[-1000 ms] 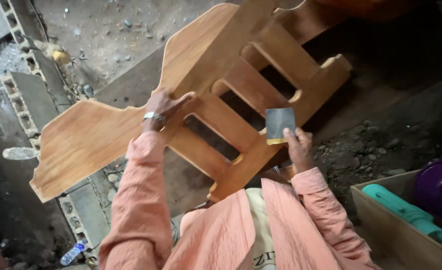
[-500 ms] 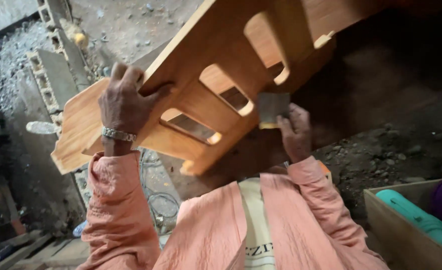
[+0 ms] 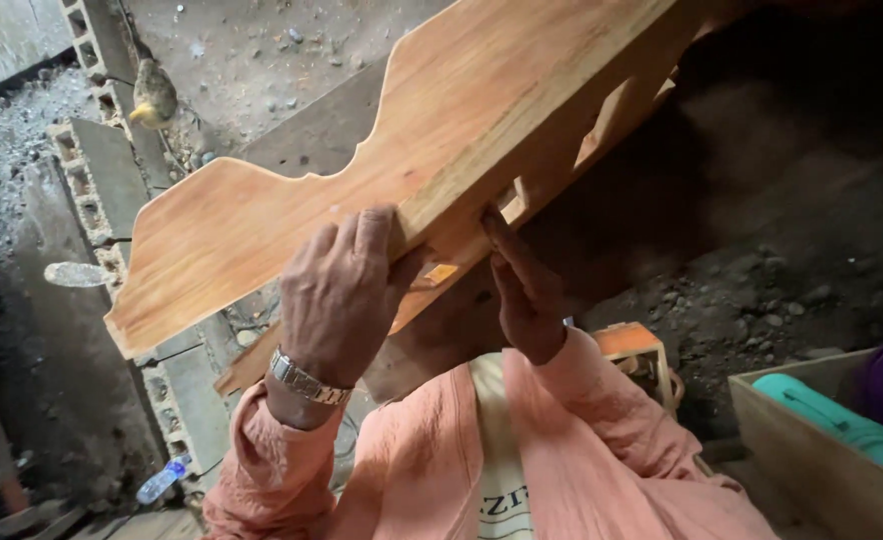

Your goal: The person sands the edges and surfaces of a wooden chair backrest using a sanding block. They work on the vertical slats and the curved top edge, holding the piece steady with one hand while sanding with the other.

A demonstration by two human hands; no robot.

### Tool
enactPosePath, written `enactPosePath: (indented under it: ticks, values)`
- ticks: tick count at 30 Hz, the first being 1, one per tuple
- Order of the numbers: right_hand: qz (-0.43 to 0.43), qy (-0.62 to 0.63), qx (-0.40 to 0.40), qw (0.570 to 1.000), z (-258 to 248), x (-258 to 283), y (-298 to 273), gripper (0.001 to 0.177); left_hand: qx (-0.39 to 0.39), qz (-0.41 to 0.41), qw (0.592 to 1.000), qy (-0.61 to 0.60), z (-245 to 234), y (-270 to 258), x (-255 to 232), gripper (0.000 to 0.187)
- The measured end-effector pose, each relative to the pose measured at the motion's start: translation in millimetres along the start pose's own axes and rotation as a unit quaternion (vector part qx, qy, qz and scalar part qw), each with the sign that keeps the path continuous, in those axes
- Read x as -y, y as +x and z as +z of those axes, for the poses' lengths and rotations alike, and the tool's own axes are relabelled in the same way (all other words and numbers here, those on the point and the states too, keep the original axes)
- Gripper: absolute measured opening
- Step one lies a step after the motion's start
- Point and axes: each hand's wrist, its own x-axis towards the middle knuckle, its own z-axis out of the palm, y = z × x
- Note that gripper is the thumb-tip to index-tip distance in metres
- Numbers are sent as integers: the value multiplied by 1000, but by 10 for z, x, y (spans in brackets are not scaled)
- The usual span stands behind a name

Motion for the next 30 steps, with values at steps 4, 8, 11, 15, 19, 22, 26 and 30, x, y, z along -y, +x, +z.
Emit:
enactPosePath:
  ticks: [4,8,11,15,19,22,26,30]
  values:
    - [-32,-55,7,998,-59,-348,-66,37,-26,4,1000,3,-4,-26,17,51]
    - [157,-75,18,985,-228,-771,-224,40,17,18,996,-83,-168,-142,-46,58]
    - [211,-144,44,966,-282,-412,-46,51,38,20,997,-70,-328,-388,2,61]
    - [133,-217,29,967,-385,-574,-114,30,23,-23,995,-94,-278,-718,54,49]
    - [99,-211,86,969,-380,-802,-204,52,-39,-30,995,-82,-285,-717,-31,37]
    - [116,-159,93,976,-402,-1081,-263,57,-50,-33,996,-65,-266,-700,-59,39]
    - [6,-193,59,979,-424,-732,-178,43,-47,-21,995,-82,-293,-695,-48,39]
    - [85,-222,25,971,-283,-430,-134,34,-41,-18,996,-71,-322,-676,-37,31]
